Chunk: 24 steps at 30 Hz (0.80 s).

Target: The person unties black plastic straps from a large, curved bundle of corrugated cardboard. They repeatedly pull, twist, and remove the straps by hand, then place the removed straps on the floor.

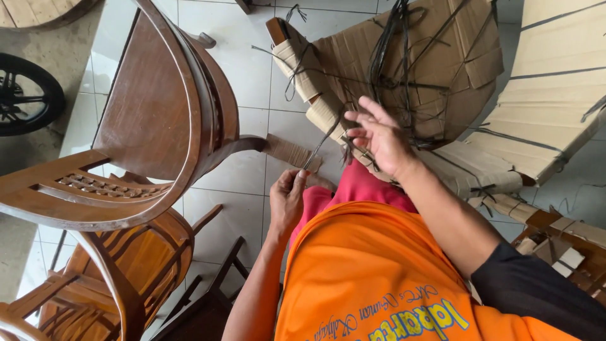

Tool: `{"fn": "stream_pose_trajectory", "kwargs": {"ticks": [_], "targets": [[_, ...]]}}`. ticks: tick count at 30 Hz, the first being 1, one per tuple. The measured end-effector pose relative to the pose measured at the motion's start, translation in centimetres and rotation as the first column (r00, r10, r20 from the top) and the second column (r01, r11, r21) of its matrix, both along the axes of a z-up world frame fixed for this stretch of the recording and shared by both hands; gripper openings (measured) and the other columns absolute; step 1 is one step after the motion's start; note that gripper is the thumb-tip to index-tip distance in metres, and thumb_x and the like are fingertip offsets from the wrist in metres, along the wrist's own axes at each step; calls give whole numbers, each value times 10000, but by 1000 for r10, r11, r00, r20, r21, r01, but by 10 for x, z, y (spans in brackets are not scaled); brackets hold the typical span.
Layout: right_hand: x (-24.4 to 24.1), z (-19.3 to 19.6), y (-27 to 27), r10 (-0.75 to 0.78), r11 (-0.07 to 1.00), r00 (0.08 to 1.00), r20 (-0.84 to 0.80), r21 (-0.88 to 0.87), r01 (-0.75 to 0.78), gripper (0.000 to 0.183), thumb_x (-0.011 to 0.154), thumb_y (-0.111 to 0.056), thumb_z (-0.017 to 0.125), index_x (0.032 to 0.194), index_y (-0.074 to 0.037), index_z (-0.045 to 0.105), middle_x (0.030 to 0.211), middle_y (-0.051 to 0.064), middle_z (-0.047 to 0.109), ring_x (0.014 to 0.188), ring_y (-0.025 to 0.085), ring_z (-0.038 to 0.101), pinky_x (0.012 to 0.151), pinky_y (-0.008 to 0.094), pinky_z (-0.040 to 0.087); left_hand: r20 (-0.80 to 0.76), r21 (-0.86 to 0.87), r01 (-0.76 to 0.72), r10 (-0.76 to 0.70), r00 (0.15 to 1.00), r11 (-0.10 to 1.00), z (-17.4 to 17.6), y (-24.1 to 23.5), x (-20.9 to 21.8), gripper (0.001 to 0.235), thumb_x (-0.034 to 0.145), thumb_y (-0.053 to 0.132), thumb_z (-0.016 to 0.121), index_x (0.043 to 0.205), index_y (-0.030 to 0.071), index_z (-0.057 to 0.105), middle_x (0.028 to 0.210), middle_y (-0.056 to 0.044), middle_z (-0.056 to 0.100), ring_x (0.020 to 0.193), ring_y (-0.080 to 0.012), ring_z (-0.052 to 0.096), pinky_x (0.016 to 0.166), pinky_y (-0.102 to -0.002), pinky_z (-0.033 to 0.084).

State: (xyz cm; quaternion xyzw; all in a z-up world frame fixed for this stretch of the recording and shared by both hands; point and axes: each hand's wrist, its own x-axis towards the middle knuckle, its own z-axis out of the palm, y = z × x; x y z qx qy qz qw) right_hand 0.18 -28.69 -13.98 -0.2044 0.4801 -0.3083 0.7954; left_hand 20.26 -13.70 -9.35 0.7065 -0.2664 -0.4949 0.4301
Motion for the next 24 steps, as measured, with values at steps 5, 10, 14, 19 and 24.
{"fn": "stream_pose_trajectory", "kwargs": {"ticks": [5, 10, 14, 19, 24], "targets": [[-21, -75, -23, 30, 975, 904, -425, -189, -121, 467, 1031, -183, 513, 1497, -179, 498, 1276, 66, 715, 909, 97, 734, 698, 182, 589, 7, 20, -21, 21, 1000, 1000, -18, 7, 7, 202, 1039, 214, 641, 1038, 54, 765, 725, -19, 617, 731, -106, 528, 654, -266, 433], [-29, -115, -35, 159, 976, 821, -549, -36, -214, 467, 1082, -430, 501, 1541, -351, 461, 1435, 133, 626, 1274, 292, 630, 1010, 454, 485, 30, 41, 9, -10, 1000, 999, -13, -6, 3, 213, 1042, 227, 629, 1049, 61, 762, 718, -50, 628, 731, -123, 506, 651, -306, 443], [-23, -192, -54, 194, 974, 830, -523, 4, -225, 540, 1064, -572, 562, 1549, -358, 456, 1547, 185, 495, 1394, 424, 505, 1095, 626, 401, 72, 107, 4, -12, 997, 994, -19, -13, -2, 212, 1044, 206, 619, 1066, 50, 760, 717, -64, 655, 707, -129, 510, 643, -299, 445], [28, -195, -70, 469, 836, 602, -646, 105, -539, 768, 1037, -617, 482, 1638, -172, 311, 1677, 156, 295, 1543, 340, 293, 1272, 508, 236, 113, 170, -13, -6, 994, 985, -35, -19, -7, 223, 1055, 209, 602, 1038, 49, 756, 621, -11, 553, 628, -96, 474, 568, -274, 380], [64, -200, -88, 521, 720, 515, -680, 26, -694, 673, 1039, -588, 426, 1608, -231, 376, 1660, 153, 316, 1527, 348, 314, 1259, 482, 261, 95, 244, -85, 64, 993, 966, -41, -28, -6, 204, 1042, 224, 614, 1039, 87, 766, 634, -24, 562, 640, -108, 482, 581, -291, 406]]}}
